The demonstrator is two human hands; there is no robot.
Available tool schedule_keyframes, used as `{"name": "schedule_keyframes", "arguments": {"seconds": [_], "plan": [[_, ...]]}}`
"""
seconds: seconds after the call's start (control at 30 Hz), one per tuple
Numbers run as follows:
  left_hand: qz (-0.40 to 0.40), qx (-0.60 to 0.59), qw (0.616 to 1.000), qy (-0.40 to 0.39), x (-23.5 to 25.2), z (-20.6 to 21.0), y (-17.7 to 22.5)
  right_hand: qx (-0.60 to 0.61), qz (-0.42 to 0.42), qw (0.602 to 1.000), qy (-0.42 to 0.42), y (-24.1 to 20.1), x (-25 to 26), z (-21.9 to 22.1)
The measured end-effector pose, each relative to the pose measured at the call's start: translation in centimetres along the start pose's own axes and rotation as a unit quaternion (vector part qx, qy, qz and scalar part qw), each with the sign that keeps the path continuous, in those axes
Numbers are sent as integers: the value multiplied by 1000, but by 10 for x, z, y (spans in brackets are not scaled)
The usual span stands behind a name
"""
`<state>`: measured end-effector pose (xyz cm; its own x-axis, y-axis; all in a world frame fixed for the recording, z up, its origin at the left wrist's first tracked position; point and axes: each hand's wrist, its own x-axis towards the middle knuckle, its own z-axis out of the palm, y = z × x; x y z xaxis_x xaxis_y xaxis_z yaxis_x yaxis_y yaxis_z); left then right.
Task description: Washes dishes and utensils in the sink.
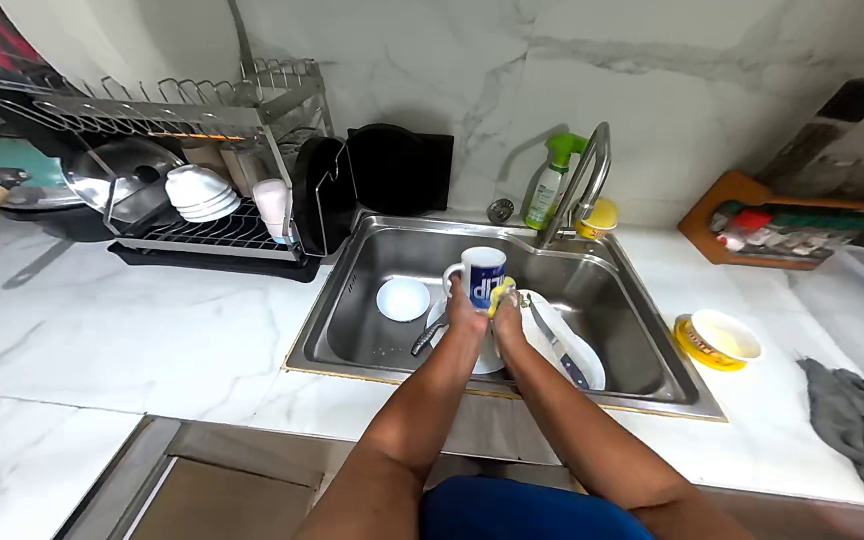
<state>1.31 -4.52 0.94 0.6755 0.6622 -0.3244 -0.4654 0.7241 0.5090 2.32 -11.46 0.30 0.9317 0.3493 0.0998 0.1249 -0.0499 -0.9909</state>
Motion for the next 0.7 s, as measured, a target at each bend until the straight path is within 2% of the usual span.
{"name": "schedule_keyframes", "arguments": {"seconds": [0.07, 0.13, 0.2, 0.27, 0.33, 0.4, 0.5, 0.57, 0.63, 0.7], "plan": [[45, 73, 995, -55, -4, -1, 8, -143, -116, 982, -34, 0, -3, 2], [85, 205, 974, -50, -3, -1, 10, -298, -219, 926, -80, -3, 8, -2], [100, 327, 937, -67, -4, -2, 9, -394, -210, 884, -141, -18, 25, -12], [111, 398, 907, -84, -4, -2, 8, -401, -191, 884, -145, -24, 39, -19], [102, 408, 902, -97, -5, 0, 4, -396, -175, 897, -90, -22, 38, -20], [60, 355, 927, -107, -10, 2, 4, -418, -191, 886, -64, -18, 25, -17], [-8, 250, 963, -105, -14, 2, 8, -431, -312, 840, -106, 0, 22, -28], [-3, 244, 965, -95, -13, 2, 2, -414, -288, 855, -119, 0, 40, -46], [13, 266, 959, -93, -12, 4, -2, -374, -172, 908, -76, -16, 58, -62], [26, 309, 946, -92, -11, -3, -6, -365, -40, 929, -40, -36, 63, -65]]}}
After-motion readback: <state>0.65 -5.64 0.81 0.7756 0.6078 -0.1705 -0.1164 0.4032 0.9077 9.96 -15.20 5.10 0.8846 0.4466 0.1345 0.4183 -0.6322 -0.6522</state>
